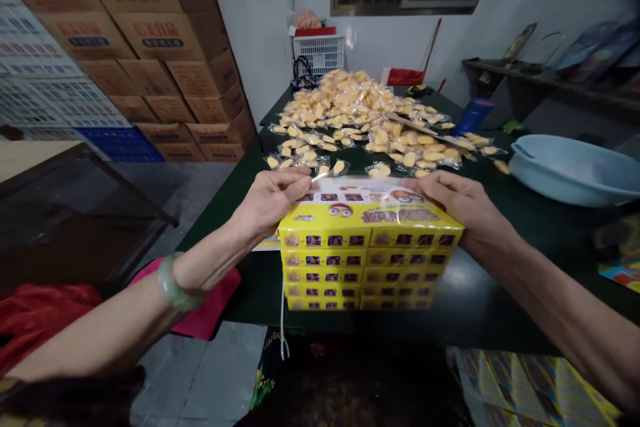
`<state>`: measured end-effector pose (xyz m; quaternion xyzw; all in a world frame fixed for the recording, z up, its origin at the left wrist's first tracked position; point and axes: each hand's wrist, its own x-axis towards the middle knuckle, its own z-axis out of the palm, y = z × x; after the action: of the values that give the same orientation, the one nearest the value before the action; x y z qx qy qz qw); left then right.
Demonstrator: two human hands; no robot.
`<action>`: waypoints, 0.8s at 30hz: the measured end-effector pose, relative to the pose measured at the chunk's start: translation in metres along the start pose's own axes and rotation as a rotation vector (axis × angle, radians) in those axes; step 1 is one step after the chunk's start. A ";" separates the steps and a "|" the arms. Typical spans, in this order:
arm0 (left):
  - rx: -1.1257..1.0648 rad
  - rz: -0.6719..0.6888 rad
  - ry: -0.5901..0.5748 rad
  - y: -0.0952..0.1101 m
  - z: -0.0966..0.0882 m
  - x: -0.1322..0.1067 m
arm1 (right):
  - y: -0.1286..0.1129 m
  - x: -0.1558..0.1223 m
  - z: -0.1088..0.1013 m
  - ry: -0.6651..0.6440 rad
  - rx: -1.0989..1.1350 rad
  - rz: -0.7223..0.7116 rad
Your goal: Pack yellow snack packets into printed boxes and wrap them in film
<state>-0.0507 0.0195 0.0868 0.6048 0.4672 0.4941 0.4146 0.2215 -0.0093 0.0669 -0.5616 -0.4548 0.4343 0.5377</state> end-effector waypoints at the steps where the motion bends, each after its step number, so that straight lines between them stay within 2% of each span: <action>1: 0.066 0.127 -0.015 -0.003 0.000 -0.004 | 0.003 -0.005 0.001 0.044 0.000 -0.080; 2: 0.114 0.236 -0.031 -0.009 0.000 -0.007 | 0.009 -0.010 0.002 0.074 -0.004 -0.139; 4: 0.154 0.326 -0.006 -0.028 0.002 -0.014 | 0.026 -0.018 0.006 0.095 -0.003 -0.180; 6: 0.156 0.316 0.059 -0.046 0.004 -0.019 | 0.042 -0.022 0.011 0.115 0.001 -0.178; 8: 0.161 0.289 0.103 -0.057 0.005 -0.019 | 0.050 -0.022 0.013 0.140 -0.021 -0.235; 11: 0.180 0.270 0.118 -0.060 0.005 -0.016 | 0.051 -0.015 0.010 0.171 -0.176 -0.374; 14: 0.200 0.273 0.142 -0.057 0.007 -0.014 | 0.047 -0.006 0.007 0.164 -0.353 -0.439; 20: 0.267 0.330 0.269 -0.057 0.015 -0.018 | 0.044 0.013 0.007 0.187 -0.553 -0.434; 24: 0.263 0.260 0.312 -0.058 0.017 -0.020 | 0.040 0.015 0.009 0.194 -0.598 -0.404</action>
<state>-0.0443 0.0118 0.0237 0.6249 0.5041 0.5657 0.1880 0.2178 0.0072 0.0270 -0.6314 -0.6100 0.1123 0.4654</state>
